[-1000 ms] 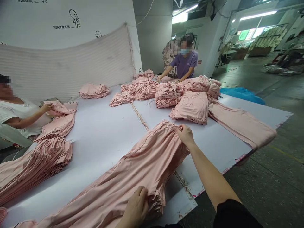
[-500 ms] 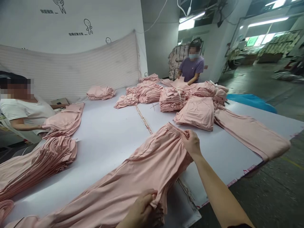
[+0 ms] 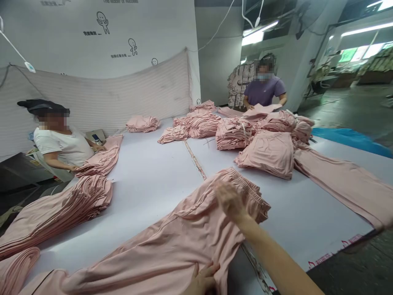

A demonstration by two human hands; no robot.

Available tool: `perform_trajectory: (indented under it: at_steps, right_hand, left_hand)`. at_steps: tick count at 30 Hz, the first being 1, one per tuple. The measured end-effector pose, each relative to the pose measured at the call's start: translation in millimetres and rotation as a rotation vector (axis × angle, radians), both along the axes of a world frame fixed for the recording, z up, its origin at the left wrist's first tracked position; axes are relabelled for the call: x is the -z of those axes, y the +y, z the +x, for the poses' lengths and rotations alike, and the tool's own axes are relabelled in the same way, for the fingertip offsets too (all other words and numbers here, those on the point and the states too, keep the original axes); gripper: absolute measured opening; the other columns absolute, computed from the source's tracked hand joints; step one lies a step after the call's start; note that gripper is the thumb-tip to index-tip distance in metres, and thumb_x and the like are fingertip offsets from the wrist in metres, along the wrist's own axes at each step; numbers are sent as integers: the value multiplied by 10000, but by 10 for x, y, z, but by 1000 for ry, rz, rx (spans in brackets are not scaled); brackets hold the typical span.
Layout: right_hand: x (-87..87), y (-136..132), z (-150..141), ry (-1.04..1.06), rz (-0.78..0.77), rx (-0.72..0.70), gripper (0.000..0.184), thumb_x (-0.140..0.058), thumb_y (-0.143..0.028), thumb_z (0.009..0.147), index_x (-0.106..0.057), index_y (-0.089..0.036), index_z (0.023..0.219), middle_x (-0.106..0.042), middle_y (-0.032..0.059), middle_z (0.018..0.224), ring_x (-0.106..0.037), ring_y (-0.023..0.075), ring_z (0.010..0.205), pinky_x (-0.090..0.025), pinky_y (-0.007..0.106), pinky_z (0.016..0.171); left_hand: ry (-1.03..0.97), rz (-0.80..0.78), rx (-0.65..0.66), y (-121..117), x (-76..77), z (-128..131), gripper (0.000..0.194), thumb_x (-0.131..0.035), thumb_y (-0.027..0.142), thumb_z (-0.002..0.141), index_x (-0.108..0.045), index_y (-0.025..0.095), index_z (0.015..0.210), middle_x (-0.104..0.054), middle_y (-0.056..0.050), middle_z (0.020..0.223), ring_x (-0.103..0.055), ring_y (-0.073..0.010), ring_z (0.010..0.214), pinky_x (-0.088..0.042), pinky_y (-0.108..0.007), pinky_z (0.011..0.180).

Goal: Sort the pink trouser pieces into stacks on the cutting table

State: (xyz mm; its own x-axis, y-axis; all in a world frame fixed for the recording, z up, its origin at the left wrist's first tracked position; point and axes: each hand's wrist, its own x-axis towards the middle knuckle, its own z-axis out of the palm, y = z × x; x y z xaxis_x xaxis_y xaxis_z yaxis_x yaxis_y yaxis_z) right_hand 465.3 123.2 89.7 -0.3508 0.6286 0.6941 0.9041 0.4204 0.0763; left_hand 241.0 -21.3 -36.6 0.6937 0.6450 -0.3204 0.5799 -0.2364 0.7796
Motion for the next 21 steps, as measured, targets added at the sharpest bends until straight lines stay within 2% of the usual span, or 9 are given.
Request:
perform_trajectory:
  at_steps: [1,3,5,6,10,13,15,18,21]
  right_hand:
    - [33,33,-164,-74,-42,-87,412,-382,-97,851,-589,-208,1190,-627,111,1199,-494,249,1205,-284,487,1087]
    - [113,131,-414,-172,-94,-143,397,-394,-64,840,-612,-199,1144,-630,112,1192,-505,246,1187,-266,492,1091]
    - [190,248,-515,-218,-86,-125,343,-409,-44,833,-640,-176,1050,-644,126,1135,-515,257,1153,-266,496,1076]
    - [220,307,-509,-240,-75,-120,302,-415,-51,841,-649,-173,989,-654,126,1079,-530,260,1110,-279,493,1057]
    - [226,539,-308,-341,-4,-173,240,-427,-135,898,-623,-185,769,-635,78,782,-534,227,800,-374,409,864]
    - [99,740,-220,-347,55,-119,286,-417,-211,931,-594,-173,709,-595,75,693,-483,209,696,-332,330,668]
    - [12,876,-233,-336,27,-45,320,-394,-266,950,-596,-164,723,-596,85,705,-478,208,691,-286,317,618]
    - [4,999,-261,-351,-51,-28,320,-398,-267,947,-600,-160,723,-597,84,698,-484,207,684,-268,311,607]
    - [158,1006,-185,-360,-58,-52,303,-406,-250,936,-605,-167,723,-595,83,691,-501,218,691,-294,320,625]
  left_hand:
    - [-42,-37,-45,0,-53,-30,276,-646,349,724,-676,295,993,-415,-31,1487,-304,-315,1400,-19,-691,1120]
    - [-101,-25,-210,-10,-135,-143,318,-619,281,713,-671,264,1026,-583,-63,1342,-491,-270,1276,-222,-587,1148]
    - [-99,106,-416,-16,-174,-357,332,-523,235,757,-656,221,1061,-674,-89,1191,-595,-225,1139,-417,-446,1064]
    - [-73,199,-513,-13,-180,-507,333,-471,243,791,-652,202,1068,-674,-106,1187,-598,-219,1132,-458,-402,1022]
    - [265,542,-841,41,-176,-1269,395,-362,301,868,-664,164,1082,-586,-134,1329,-484,-261,1283,-381,-440,1096]
    - [645,631,-993,77,-168,-1718,435,-333,229,872,-610,188,1204,-542,-113,1379,-416,-316,1331,-350,-597,1062]
    - [810,641,-1077,78,-141,-1861,457,-297,216,890,-547,236,1272,-473,-100,1442,-354,-333,1367,-323,-697,1007]
    - [863,646,-1135,31,-46,-1922,466,-319,260,898,-460,258,1342,-374,-111,1506,-274,-329,1407,-242,-757,1003]
    - [706,674,-1200,-69,43,-2002,503,-358,285,878,-439,177,1363,-387,-169,1489,-268,-329,1410,-272,-670,1060]
